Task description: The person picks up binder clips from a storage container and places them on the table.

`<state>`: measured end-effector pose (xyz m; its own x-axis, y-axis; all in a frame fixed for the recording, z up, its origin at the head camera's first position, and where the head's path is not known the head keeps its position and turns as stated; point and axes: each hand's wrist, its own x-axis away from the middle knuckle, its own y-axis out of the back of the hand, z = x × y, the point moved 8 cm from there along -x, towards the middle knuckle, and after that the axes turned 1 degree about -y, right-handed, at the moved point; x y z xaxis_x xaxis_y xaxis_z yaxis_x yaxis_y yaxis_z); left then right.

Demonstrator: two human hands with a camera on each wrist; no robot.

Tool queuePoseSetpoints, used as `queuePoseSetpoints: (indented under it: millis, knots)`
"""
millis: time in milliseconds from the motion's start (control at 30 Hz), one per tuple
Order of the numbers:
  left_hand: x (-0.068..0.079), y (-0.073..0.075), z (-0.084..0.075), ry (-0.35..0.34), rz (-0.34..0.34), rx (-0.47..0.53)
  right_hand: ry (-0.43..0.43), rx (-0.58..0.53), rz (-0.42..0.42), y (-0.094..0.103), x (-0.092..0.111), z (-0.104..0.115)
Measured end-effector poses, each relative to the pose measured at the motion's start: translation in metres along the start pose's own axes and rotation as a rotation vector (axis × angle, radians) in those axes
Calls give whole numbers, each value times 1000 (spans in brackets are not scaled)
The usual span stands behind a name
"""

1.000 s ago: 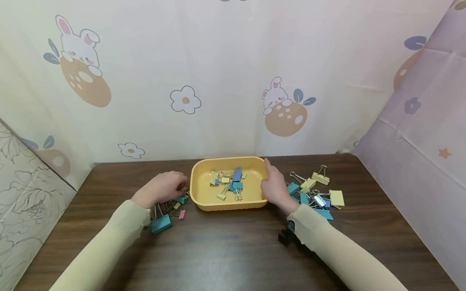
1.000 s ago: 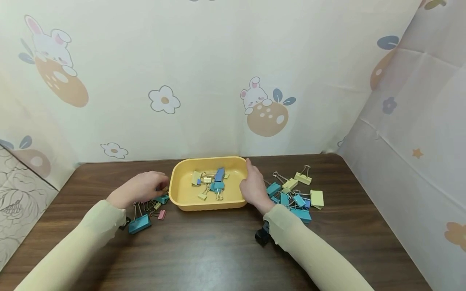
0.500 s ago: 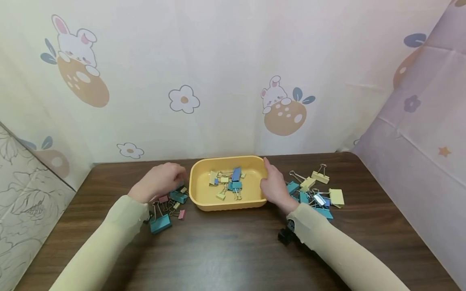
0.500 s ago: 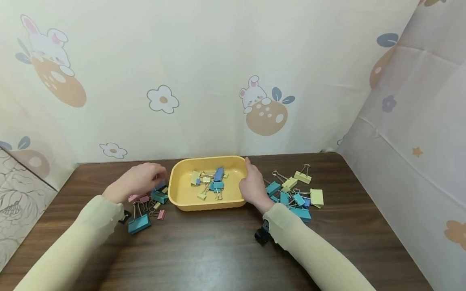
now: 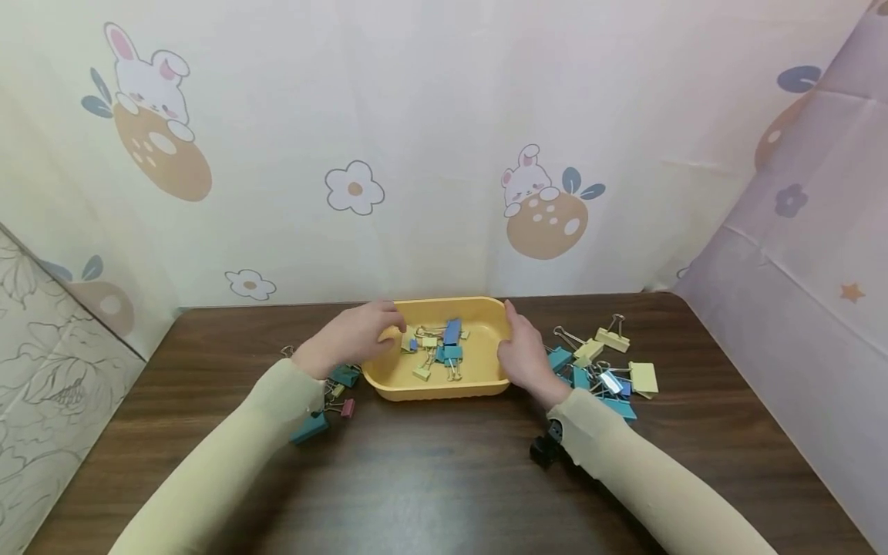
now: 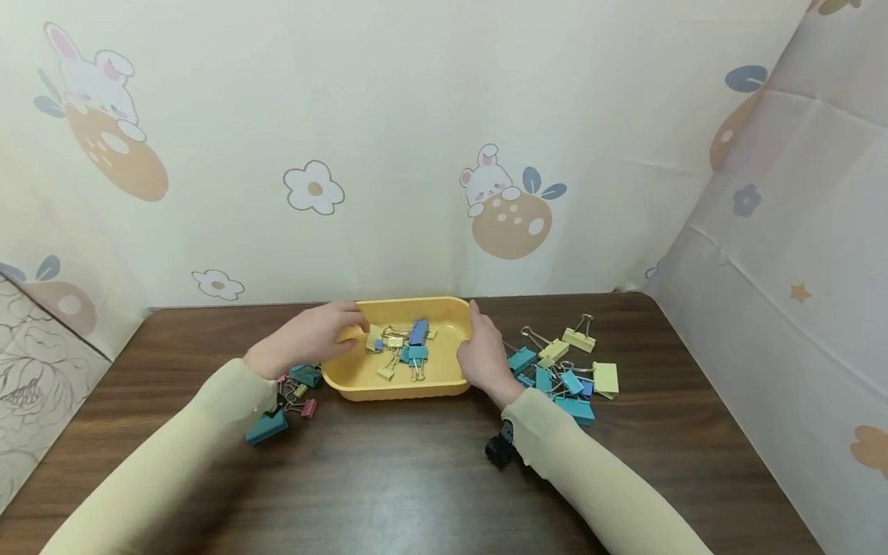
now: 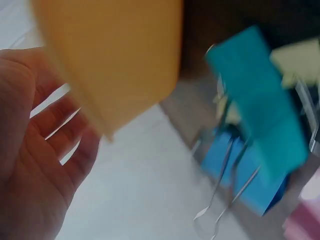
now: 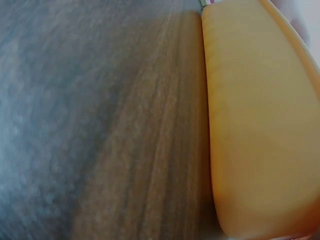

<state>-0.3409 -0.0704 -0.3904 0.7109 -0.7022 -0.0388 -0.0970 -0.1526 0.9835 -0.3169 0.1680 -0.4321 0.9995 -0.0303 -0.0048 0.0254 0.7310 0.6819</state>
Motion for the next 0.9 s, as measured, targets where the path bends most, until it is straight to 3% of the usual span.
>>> queuePoseSetpoints:
  millis: [167,467,700,900]
  knots:
    - [-7,-15,-5,-42,-13,-42,-5,-9,2,-2,0,-1]
    - [-13,-24,-13,-73,-59,-94,-3,1,-6,1,0,1]
    - [-15,-26,-10,-51,-51,-67,-2,-4,-8,1,-1,0]
    - [-14,-24,-4,-48,-51,26,-13,-12,1,0,-2,0]
